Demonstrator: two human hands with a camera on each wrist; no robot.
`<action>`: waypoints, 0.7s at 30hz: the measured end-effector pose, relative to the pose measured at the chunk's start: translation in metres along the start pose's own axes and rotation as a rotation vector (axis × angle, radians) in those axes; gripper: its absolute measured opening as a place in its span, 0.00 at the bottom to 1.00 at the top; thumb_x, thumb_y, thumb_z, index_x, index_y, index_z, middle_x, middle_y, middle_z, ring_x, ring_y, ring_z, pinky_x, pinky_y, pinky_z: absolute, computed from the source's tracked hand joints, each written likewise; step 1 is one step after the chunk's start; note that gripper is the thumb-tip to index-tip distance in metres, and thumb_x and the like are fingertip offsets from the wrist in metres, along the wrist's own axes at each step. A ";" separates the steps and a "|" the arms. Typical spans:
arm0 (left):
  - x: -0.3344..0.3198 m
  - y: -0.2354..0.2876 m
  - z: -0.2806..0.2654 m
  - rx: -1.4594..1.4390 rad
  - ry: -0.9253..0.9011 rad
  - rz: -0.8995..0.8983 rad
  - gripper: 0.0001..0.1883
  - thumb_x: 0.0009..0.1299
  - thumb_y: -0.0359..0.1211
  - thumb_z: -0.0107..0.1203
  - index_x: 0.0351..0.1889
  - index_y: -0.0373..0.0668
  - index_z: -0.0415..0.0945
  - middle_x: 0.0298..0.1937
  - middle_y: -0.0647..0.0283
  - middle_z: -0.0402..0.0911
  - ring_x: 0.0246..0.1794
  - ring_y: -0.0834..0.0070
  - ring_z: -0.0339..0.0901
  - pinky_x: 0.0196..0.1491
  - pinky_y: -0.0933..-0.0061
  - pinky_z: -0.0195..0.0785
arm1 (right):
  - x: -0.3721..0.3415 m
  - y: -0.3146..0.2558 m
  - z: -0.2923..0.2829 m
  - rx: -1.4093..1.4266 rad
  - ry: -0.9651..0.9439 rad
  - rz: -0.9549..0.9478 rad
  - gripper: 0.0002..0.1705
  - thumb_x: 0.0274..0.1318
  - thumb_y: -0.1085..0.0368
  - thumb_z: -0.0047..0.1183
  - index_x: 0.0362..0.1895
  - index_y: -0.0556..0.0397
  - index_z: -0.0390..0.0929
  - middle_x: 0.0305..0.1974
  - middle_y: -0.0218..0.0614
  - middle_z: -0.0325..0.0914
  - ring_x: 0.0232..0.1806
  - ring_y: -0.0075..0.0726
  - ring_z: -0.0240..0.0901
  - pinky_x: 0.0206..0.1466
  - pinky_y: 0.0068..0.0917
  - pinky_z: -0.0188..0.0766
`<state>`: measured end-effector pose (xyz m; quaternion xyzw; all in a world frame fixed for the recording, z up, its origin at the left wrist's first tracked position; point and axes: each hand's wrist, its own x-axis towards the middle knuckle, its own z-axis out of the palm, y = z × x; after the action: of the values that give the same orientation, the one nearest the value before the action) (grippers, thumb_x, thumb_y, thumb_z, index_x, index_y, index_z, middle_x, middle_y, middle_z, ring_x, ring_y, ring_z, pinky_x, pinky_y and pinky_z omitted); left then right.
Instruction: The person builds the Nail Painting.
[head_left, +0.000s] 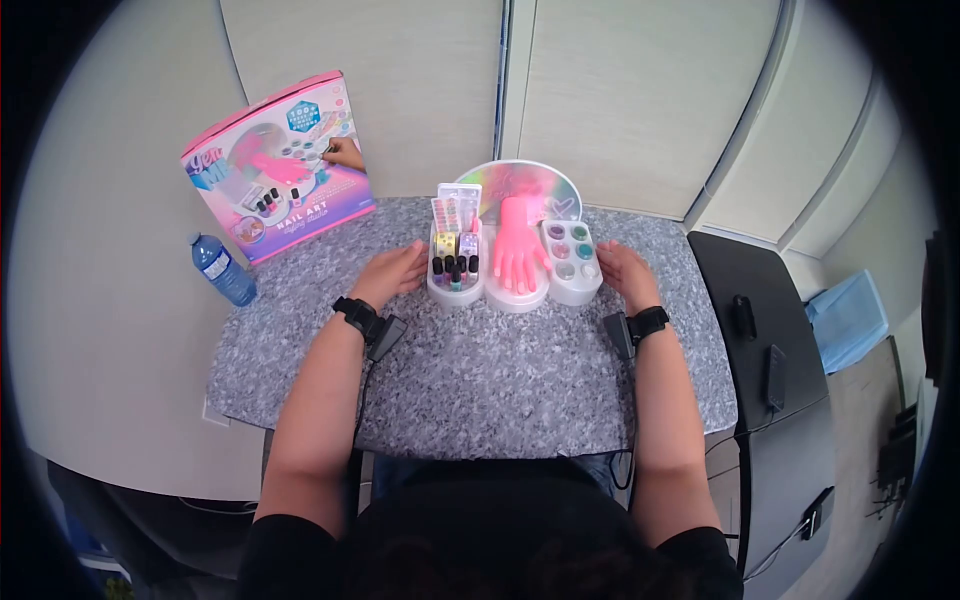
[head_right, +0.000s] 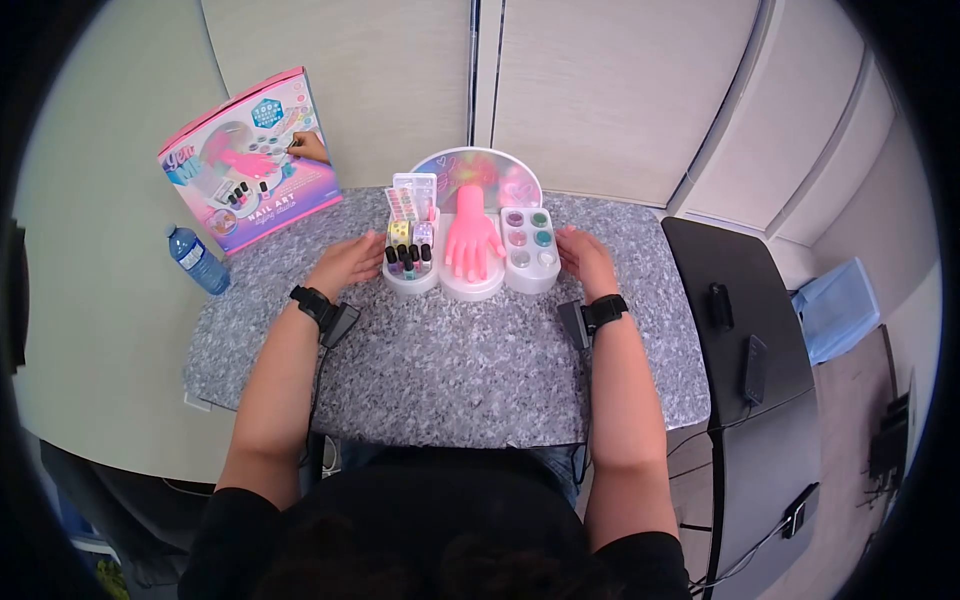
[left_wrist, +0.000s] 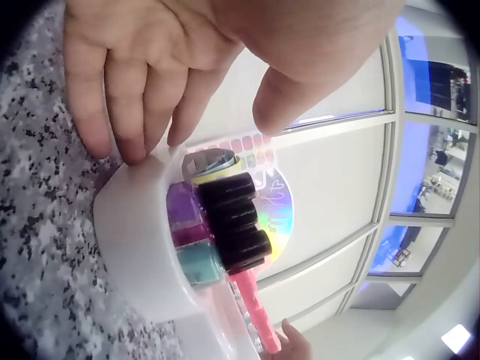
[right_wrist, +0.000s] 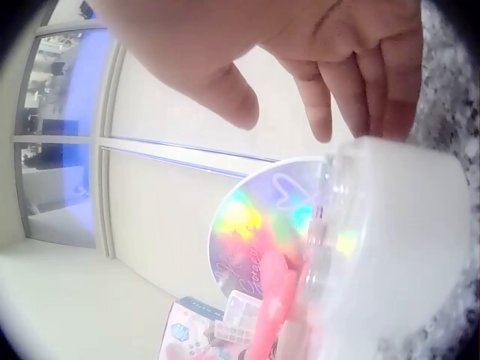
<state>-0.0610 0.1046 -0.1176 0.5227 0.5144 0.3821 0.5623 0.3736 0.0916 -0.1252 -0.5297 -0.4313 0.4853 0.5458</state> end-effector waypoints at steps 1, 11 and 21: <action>0.001 -0.001 0.000 0.001 0.000 0.001 0.41 0.84 0.63 0.53 0.80 0.40 0.73 0.76 0.52 0.80 0.74 0.63 0.80 0.74 0.59 0.74 | 0.001 0.002 0.001 0.001 0.000 -0.001 0.31 0.76 0.42 0.58 0.65 0.55 0.82 0.62 0.42 0.87 0.62 0.37 0.84 0.67 0.37 0.76; 0.015 -0.017 0.007 -0.117 0.301 0.283 0.30 0.89 0.56 0.47 0.59 0.40 0.87 0.54 0.62 0.89 0.42 0.79 0.80 0.46 0.75 0.72 | 0.009 0.014 0.006 0.100 0.159 -0.062 0.26 0.79 0.44 0.54 0.61 0.54 0.81 0.55 0.37 0.88 0.50 0.33 0.84 0.52 0.32 0.80; 0.026 -0.033 0.006 -0.040 0.344 0.315 0.27 0.90 0.52 0.49 0.37 0.41 0.85 0.28 0.74 0.76 0.24 0.86 0.67 0.29 0.79 0.59 | 0.024 0.046 -0.001 -0.086 0.175 -0.192 0.18 0.84 0.53 0.50 0.56 0.53 0.85 0.44 0.32 0.88 0.36 0.26 0.83 0.37 0.27 0.78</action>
<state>-0.0539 0.1235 -0.1550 0.5125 0.5067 0.5588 0.4102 0.3747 0.1141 -0.1725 -0.5491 -0.4511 0.3641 0.6020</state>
